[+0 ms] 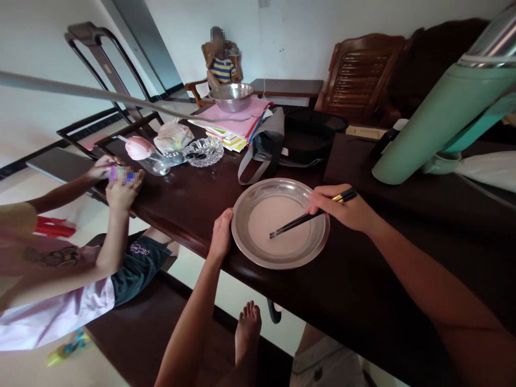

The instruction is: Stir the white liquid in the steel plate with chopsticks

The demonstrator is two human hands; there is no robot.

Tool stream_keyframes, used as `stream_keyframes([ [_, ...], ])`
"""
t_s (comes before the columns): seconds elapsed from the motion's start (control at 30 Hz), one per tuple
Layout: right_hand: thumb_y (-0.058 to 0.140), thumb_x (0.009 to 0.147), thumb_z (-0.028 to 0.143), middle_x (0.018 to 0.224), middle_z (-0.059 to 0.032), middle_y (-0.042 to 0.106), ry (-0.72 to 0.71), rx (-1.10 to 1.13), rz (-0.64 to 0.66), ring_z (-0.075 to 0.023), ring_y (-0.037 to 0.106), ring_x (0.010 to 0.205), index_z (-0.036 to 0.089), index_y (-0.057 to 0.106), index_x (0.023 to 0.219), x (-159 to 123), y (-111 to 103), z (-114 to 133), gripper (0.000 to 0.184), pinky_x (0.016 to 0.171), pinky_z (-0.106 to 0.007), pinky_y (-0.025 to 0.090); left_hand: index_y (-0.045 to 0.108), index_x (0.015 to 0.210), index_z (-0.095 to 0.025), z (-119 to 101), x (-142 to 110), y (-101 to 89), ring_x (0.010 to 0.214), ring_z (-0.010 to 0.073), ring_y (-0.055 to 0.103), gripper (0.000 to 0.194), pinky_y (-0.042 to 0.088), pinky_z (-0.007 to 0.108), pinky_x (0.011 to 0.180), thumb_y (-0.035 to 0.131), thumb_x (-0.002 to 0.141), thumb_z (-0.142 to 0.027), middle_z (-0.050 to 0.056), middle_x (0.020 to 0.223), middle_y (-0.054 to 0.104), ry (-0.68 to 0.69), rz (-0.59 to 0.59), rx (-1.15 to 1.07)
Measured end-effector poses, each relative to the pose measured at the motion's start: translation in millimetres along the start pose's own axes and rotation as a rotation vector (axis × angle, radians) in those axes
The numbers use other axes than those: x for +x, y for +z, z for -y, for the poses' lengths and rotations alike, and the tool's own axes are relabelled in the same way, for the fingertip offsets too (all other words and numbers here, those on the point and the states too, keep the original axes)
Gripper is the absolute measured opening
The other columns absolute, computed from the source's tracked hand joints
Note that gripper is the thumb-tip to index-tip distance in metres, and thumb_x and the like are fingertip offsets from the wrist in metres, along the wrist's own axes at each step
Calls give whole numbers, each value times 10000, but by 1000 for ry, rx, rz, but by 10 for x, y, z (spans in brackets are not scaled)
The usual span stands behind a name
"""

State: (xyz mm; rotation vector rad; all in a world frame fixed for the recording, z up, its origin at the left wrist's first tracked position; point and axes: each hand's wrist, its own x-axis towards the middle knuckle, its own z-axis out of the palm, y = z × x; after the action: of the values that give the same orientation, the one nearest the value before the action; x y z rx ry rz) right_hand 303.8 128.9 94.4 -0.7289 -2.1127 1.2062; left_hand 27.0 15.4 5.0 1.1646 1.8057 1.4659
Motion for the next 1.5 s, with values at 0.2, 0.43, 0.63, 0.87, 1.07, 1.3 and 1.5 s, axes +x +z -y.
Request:
stream_keyframes([
  [0.2, 567, 949, 417, 741, -39, 732, 23, -39, -169, -147, 623, 654, 194, 706, 679, 10, 6, -36, 376, 555, -273, 428, 545, 665, -192, 84, 14, 27, 633, 132, 430, 417, 414, 235, 620, 531, 885, -547, -23, 659, 495, -19, -19, -139],
  [0.43, 597, 927, 413, 812, -43, 757, -24, -12, -54, -178, 675, 775, 197, 706, 705, 25, 6, -51, 328, 648, -287, 487, 583, 694, -189, 126, 21, 29, 648, 140, 458, 452, 409, 238, 616, 561, 862, -608, -16, 674, 525, -51, -15, -165],
  [0.63, 554, 952, 428, 726, -45, 726, 34, 9, -65, -156, 630, 657, 194, 696, 665, 5, 13, -36, 396, 543, -272, 434, 565, 690, -189, 154, 19, 19, 644, 134, 455, 454, 411, 234, 618, 563, 870, -606, -20, 675, 517, -40, -13, -162],
  [0.87, 581, 934, 397, 733, -42, 719, -34, -63, -167, -167, 648, 724, 194, 682, 663, 17, 9, 13, 353, 617, -280, 458, 573, 716, -183, 149, 26, 21, 677, 137, 468, 440, 414, 233, 637, 547, 884, -589, -9, 715, 549, -37, 3, -173],
  [1.07, 569, 938, 413, 811, -45, 740, -44, -30, 33, -160, 643, 718, 195, 697, 708, -5, 30, 30, 341, 603, -277, 475, 555, 681, -192, 152, 21, 16, 643, 134, 449, 430, 411, 233, 616, 566, 878, -574, -22, 668, 510, -36, -21, -171],
  [1.3, 533, 962, 433, 714, -36, 721, 14, -46, -75, -118, 548, 546, 193, 685, 665, -20, -11, 31, 412, 513, -275, 421, 575, 692, -191, 140, 18, 17, 648, 137, 448, 449, 397, 235, 611, 559, 859, -607, -17, 683, 517, -54, -6, -157],
  [1.5, 575, 939, 392, 775, -43, 730, -66, -92, -81, -168, 653, 735, 197, 687, 692, -9, 1, 30, 333, 613, -284, 477, 572, 708, -191, 161, 18, 19, 650, 133, 435, 450, 390, 233, 611, 558, 861, -614, -19, 699, 509, -55, -8, -184],
])
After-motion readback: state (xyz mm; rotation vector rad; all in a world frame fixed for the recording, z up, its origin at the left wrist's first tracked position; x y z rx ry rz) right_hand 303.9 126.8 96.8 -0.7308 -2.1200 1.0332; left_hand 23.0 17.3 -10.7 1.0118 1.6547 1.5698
